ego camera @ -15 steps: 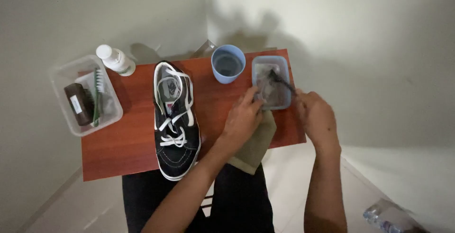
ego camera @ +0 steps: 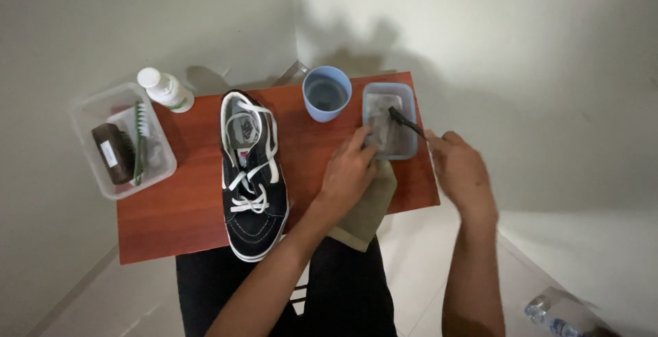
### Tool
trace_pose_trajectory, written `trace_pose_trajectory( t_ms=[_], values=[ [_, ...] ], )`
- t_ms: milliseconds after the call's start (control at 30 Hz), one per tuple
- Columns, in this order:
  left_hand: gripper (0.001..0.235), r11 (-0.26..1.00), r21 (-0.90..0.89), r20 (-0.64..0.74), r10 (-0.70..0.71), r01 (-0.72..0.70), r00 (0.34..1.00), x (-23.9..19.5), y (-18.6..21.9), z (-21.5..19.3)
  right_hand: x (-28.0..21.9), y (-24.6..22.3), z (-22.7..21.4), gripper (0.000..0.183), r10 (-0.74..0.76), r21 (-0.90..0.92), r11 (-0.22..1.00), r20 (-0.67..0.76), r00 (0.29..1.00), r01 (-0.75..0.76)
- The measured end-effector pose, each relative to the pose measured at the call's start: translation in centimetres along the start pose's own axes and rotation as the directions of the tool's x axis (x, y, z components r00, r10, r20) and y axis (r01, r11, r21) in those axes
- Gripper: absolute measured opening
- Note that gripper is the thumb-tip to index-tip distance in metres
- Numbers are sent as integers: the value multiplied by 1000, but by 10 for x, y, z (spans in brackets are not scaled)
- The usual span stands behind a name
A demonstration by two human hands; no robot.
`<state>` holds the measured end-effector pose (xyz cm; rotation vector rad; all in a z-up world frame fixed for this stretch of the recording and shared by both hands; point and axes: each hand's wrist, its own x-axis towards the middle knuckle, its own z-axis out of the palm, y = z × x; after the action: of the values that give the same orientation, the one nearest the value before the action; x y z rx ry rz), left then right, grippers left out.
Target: The person scrubs a black and white sneaker with a brush and then wipes it with a cloth. The person repeats the scrubbing and wiping process on the same shoe.
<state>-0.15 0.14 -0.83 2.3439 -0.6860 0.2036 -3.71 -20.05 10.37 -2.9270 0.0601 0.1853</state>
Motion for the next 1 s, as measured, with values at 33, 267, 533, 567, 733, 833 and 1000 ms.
trace_pose_trajectory(
  t_ms=[33, 267, 533, 567, 733, 833, 1000],
  values=[
    [27, 1000, 5, -4, -5, 5, 1000, 1, 1, -4, 3, -12, 4, 19, -8, 1, 1000, 1, 1000, 8],
    [29, 993, -9, 142, -116, 119, 983, 3, 13, -29, -4, -23, 21, 26, -52, -2, 999, -16, 999, 52],
    [50, 991, 79, -39, -101, 104, 994, -3, 12, -21, -13, -5, -8, 40, 85, 451, 874, 224, 971, -180],
    [51, 987, 28, 44, -161, 160, 986, -2, 18, -36, -14, -2, -7, 37, 105, 529, 824, 212, 972, -204],
    [57, 906, -4, 355, -394, 423, 848, -9, 39, -100, -18, 26, 27, 33, 125, 694, 684, 190, 974, -223],
    [49, 995, 57, -57, -80, 83, 995, -48, 24, -99, -26, 16, 27, 35, 157, 814, 519, 208, 965, -260],
    [34, 967, 239, -181, 129, -84, 975, -109, 6, -116, -20, 37, 69, 40, 114, 888, 408, 180, 977, -211]
  ],
)
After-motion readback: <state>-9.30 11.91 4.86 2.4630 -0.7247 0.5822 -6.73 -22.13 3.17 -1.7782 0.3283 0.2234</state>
